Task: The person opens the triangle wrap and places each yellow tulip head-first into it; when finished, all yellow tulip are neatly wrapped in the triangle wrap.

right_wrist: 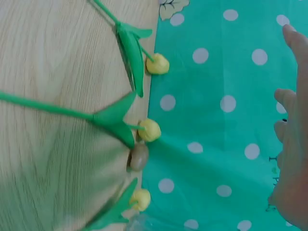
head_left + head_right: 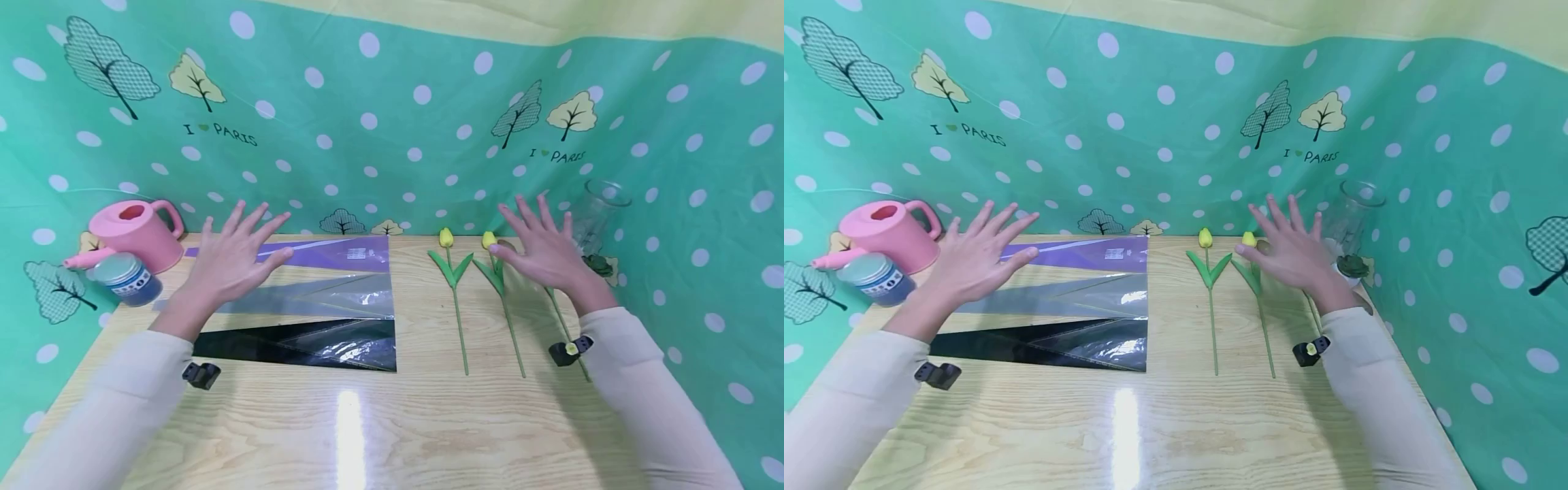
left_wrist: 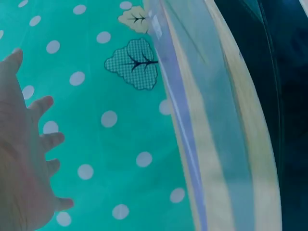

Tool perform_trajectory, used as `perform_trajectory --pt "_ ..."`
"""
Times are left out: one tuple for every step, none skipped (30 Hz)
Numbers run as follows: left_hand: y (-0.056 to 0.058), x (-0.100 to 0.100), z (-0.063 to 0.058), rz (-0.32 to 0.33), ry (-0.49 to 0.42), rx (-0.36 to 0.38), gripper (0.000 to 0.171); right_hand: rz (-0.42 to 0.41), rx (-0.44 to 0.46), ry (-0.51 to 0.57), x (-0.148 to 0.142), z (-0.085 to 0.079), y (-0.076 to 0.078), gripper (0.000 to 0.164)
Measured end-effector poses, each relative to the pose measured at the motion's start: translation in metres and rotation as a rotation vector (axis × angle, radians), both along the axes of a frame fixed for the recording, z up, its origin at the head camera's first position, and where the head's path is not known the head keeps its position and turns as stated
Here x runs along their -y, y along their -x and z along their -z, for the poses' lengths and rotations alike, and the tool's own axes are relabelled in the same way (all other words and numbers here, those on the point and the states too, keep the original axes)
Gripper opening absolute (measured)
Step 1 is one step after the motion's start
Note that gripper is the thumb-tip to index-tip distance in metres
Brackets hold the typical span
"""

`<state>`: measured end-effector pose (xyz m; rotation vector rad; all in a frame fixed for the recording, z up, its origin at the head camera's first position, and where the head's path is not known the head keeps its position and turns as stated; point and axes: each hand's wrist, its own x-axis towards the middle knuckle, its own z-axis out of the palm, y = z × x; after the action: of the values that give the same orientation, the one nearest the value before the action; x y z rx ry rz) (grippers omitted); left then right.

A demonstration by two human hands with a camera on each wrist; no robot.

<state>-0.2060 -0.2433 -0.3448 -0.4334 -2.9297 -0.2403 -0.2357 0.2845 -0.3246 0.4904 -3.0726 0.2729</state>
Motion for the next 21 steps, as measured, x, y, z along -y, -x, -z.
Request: perform_trajectory --pt "0.001 -0.001 0.002 0.000 -0.015 0.000 0.074 -0.005 0.001 0.008 0.003 0.002 0.001 0.083" --pt "0.002 -0.002 0.004 0.000 -0.032 -0.001 0.073 -0.009 0.005 0.023 0.006 0.003 0.002 0.082" --pt "0.003 -0.004 0.007 0.000 -0.053 -0.004 0.073 -0.015 0.009 0.043 0.009 0.006 0.004 0.081" --pt "0.004 -0.005 0.009 0.000 -0.078 -0.004 0.072 -0.022 0.011 0.066 0.012 0.008 0.006 0.080" --pt "0.005 -0.007 0.012 0.001 -0.107 -0.005 0.072 -0.027 0.011 0.087 0.016 0.011 0.008 0.080" --pt "0.006 -0.009 0.015 0.002 -0.131 -0.007 0.071 -0.035 0.013 0.112 0.021 0.014 0.010 0.080" --pt "0.008 -0.010 0.019 0.006 -0.155 -0.011 0.070 -0.044 0.014 0.140 0.026 0.017 0.013 0.079" --pt "0.010 -0.012 0.022 0.011 -0.179 -0.018 0.068 -0.052 0.018 0.165 0.032 0.021 0.016 0.079" --pt "0.012 -0.013 0.025 0.015 -0.200 -0.022 0.067 -0.058 0.021 0.186 0.038 0.024 0.019 0.079" --pt "0.014 -0.015 0.029 0.021 -0.221 -0.030 0.065 -0.068 0.024 0.207 0.045 0.028 0.022 0.079" --pt "0.016 -0.016 0.033 0.027 -0.239 -0.037 0.063 -0.073 0.035 0.228 0.051 0.031 0.024 0.079" --pt "0.018 -0.018 0.036 0.031 -0.256 -0.039 0.061 -0.080 0.050 0.255 0.057 0.033 0.026 0.078" --pt "0.020 -0.019 0.039 0.037 -0.277 -0.040 0.059 -0.087 0.062 0.278 0.063 0.036 0.029 0.077" --pt "0.023 -0.021 0.043 0.040 -0.296 -0.038 0.058 -0.096 0.075 0.304 0.069 0.040 0.031 0.077" --pt "0.025 -0.022 0.046 0.042 -0.314 -0.031 0.057 -0.106 0.085 0.324 0.074 0.044 0.034 0.077" --pt "0.028 -0.024 0.048 0.045 -0.334 -0.023 0.055 -0.109 0.102 0.350 0.079 0.047 0.037 0.076" --pt "0.030 -0.026 0.051 0.047 -0.352 -0.010 0.055 -0.105 0.119 0.374 0.085 0.051 0.040 0.074" --pt "0.032 -0.028 0.053 0.050 -0.371 0.003 0.054 -0.104 0.132 0.399 0.090 0.056 0.043 0.072" --pt "0.035 -0.030 0.055 0.054 -0.387 0.014 0.054 -0.104 0.141 0.424 0.096 0.062 0.047 0.071" --pt "0.037 -0.032 0.057 0.058 -0.403 0.026 0.053 -0.098 0.151 0.444 0.102 0.067 0.050 0.070" --pt "0.039 -0.035 0.059 0.063 -0.418 0.037 0.053 -0.091 0.158 0.457 0.108 0.072 0.053 0.068"
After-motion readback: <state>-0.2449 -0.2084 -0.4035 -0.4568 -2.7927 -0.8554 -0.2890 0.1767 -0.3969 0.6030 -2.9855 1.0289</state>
